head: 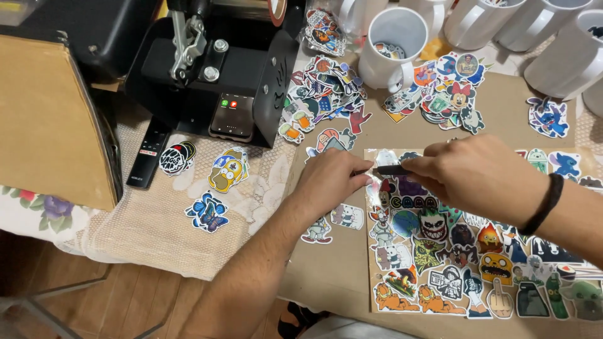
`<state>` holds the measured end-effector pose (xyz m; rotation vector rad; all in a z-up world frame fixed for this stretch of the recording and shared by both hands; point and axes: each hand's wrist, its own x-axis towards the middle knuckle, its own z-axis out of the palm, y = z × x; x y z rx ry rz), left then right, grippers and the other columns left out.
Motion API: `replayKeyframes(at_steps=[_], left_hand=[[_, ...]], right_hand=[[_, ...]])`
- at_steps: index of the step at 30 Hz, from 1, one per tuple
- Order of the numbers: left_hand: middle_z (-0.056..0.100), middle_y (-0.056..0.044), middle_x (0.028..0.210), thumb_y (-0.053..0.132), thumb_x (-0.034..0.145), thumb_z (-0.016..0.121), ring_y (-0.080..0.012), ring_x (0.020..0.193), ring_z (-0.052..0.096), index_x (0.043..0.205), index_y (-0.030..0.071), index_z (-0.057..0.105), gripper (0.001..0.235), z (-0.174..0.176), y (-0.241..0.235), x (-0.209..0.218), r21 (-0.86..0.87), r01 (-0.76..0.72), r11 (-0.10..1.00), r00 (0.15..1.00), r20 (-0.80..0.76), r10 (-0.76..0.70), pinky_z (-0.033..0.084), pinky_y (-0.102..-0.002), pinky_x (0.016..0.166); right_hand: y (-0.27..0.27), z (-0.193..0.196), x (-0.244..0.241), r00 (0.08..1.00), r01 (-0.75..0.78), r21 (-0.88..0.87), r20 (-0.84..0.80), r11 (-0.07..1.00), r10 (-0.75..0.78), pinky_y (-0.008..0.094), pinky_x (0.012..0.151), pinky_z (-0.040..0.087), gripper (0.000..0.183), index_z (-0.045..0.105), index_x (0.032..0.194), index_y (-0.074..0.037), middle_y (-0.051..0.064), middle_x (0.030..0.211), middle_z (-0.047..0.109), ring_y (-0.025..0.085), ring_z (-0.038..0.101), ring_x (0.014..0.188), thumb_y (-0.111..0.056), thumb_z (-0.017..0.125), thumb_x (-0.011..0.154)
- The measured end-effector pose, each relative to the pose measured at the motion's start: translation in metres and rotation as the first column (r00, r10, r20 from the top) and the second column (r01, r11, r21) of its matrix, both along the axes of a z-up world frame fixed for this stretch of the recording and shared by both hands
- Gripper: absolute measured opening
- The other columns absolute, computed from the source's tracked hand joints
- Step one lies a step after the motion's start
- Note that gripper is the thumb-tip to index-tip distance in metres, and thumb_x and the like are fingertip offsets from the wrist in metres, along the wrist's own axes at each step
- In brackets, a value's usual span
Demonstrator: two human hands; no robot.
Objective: Peeling individual stickers and arranging them on a large sheet to be placed in a collection binder.
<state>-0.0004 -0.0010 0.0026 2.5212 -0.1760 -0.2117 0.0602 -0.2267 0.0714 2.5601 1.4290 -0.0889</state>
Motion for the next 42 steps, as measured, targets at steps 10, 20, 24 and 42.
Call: replayKeyframes(at_steps=[10,20,24,42], left_hand=[[0.077,-0.006,0.094,0.035,0.089,0.069,-0.0346,0.09,0.067,0.113,0.028,0.077,0.026,0.008,0.0,-0.002,-0.014,-0.005,1.0,1.0,-0.024,0.004,0.049,-0.05,0.065],[0.072,-0.004,0.086,0.03,0.085,0.076,-0.0307,0.082,0.067,0.111,0.02,0.07,0.028,0.017,-0.001,-0.005,-0.062,-0.064,0.996,0.997,-0.035,0.062,0.048,-0.048,0.063],[0.072,-0.006,0.084,0.033,0.085,0.076,-0.0325,0.085,0.067,0.129,0.022,0.066,0.047,0.016,-0.003,-0.004,-0.031,-0.097,0.995,0.993,-0.074,0.094,0.049,-0.049,0.063],[0.069,-0.013,0.103,0.021,0.066,0.091,-0.0366,0.11,0.066,0.11,0.011,0.066,0.052,0.015,-0.013,0.032,0.101,-0.032,0.994,0.991,-0.127,0.044,0.051,-0.055,0.092]], right_hand=[[0.017,-0.01,-0.033,0.982,0.185,-0.056,-0.018,0.981,-0.187,0.048,0.048,0.044,0.028,0.056,0.076,-0.017,0.004,0.059,0.063,0.035,0.06,0.051,-0.028,0.049,0.1],[0.008,0.002,-0.008,0.973,-0.204,-0.172,0.075,0.964,0.219,0.04,0.057,0.057,0.013,0.061,0.105,-0.023,-0.002,0.072,0.064,0.023,0.069,0.059,-0.022,0.063,0.093],[-0.01,-0.025,-0.011,0.992,0.092,-0.059,-0.077,0.994,-0.097,0.05,0.052,0.048,0.009,0.057,0.098,-0.025,0.003,0.067,0.068,0.035,0.066,0.059,-0.031,0.057,0.091],[-0.019,0.02,-0.062,0.639,0.74,0.32,-0.609,0.591,-0.47,0.045,0.083,0.054,0.026,0.072,0.116,-0.011,0.013,0.073,0.081,0.036,0.075,0.081,-0.021,0.066,0.093]])
